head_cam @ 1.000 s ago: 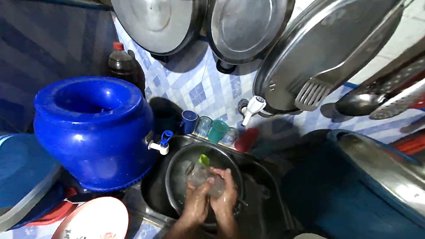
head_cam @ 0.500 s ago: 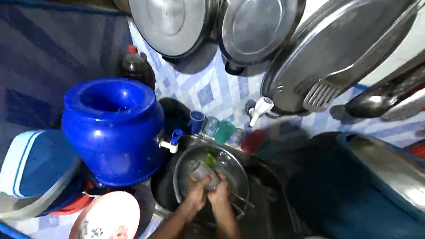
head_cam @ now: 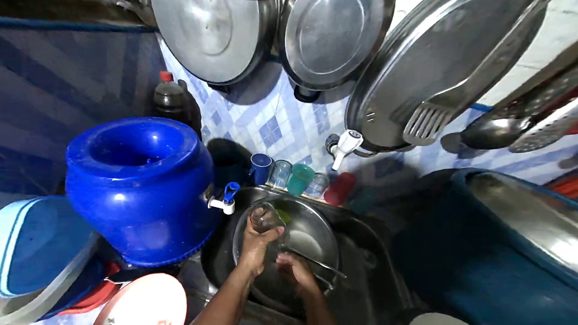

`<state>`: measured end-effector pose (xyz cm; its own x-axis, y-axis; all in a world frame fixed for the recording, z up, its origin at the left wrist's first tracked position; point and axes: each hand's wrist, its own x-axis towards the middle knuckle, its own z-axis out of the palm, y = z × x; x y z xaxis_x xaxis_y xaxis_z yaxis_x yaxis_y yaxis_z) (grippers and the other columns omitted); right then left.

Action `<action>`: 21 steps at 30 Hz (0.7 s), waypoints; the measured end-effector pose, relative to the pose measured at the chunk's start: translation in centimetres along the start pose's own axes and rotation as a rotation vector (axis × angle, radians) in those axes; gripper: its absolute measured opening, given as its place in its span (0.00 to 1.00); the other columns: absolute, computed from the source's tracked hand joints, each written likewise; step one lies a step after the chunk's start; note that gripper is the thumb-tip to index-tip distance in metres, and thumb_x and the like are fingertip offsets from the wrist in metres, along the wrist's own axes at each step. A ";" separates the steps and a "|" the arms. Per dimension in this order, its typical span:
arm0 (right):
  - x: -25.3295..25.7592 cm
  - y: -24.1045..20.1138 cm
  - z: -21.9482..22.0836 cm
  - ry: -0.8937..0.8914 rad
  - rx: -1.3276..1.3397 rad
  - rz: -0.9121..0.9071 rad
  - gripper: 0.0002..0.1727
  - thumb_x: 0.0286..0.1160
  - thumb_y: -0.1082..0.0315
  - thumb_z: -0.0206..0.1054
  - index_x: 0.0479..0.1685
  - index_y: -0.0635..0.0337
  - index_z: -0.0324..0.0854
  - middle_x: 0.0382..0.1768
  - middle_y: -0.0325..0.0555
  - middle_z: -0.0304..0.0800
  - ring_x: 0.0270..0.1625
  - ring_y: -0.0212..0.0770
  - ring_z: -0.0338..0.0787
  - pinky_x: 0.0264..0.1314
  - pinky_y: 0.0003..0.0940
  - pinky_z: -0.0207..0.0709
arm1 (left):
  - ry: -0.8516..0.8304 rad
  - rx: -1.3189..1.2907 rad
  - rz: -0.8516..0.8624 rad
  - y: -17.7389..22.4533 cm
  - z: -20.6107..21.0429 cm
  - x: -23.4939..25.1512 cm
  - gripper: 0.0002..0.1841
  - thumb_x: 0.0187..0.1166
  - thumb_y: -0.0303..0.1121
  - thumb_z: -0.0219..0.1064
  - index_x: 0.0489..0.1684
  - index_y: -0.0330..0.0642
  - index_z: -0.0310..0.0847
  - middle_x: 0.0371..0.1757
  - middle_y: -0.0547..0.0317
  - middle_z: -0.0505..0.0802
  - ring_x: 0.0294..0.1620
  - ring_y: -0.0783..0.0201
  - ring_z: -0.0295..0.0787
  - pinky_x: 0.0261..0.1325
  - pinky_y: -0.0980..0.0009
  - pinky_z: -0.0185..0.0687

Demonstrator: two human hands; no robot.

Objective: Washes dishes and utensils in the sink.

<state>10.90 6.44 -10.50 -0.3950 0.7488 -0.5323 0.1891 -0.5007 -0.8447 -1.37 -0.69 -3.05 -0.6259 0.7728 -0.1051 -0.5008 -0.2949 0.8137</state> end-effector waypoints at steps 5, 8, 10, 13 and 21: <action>0.2 1.0 -1.2 0.074 -0.169 0.074 0.16 0.89 0.68 0.58 0.65 0.72 0.78 0.51 0.57 0.86 0.47 0.43 0.85 0.52 0.40 0.80 | 0.311 -0.047 -0.306 -4.7 -1.2 -0.1 0.25 0.79 0.21 0.67 0.75 0.32 0.66 0.59 0.41 0.85 0.51 0.54 0.85 0.52 0.58 0.85; -0.3 1.2 -0.7 0.124 -0.126 0.075 0.20 0.90 0.66 0.58 0.71 0.73 0.74 0.62 0.63 0.84 0.59 0.50 0.85 0.64 0.46 0.79 | 0.471 0.048 -0.435 -9.2 -2.5 0.0 0.27 0.78 0.26 0.71 0.74 0.29 0.67 0.54 0.36 0.86 0.48 0.49 0.87 0.48 0.52 0.86; -0.2 1.3 0.3 0.165 0.012 0.094 0.18 0.90 0.67 0.57 0.67 0.71 0.76 0.56 0.59 0.85 0.54 0.47 0.85 0.59 0.44 0.80 | 0.501 0.079 -0.482 -10.8 -2.5 0.2 0.26 0.80 0.30 0.71 0.74 0.29 0.68 0.57 0.35 0.86 0.52 0.47 0.87 0.54 0.50 0.85; 1.1 2.3 1.9 0.205 0.306 0.022 0.18 0.93 0.66 0.51 0.65 0.72 0.76 0.51 0.58 0.85 0.48 0.44 0.84 0.53 0.41 0.81 | 0.459 0.006 -0.489 -11.3 -1.4 0.0 0.19 0.83 0.31 0.67 0.66 0.29 0.74 0.51 0.39 0.89 0.48 0.50 0.88 0.50 0.53 0.86; -3.8 -6.5 4.5 0.230 0.562 -0.174 0.20 0.95 0.58 0.49 0.55 0.64 0.81 0.44 0.51 0.86 0.45 0.42 0.85 0.48 0.41 0.80 | 0.014 -0.067 -0.034 -4.0 2.1 -2.1 0.31 0.74 0.19 0.65 0.79 0.36 0.60 0.52 0.47 0.90 0.47 0.57 0.92 0.48 0.59 0.92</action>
<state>7.15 4.86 -2.74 -0.1624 0.8825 -0.4414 -0.3860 -0.4685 -0.7947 3.20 0.04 -4.87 -0.6159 0.7751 -0.1410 -0.5609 -0.3057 0.7694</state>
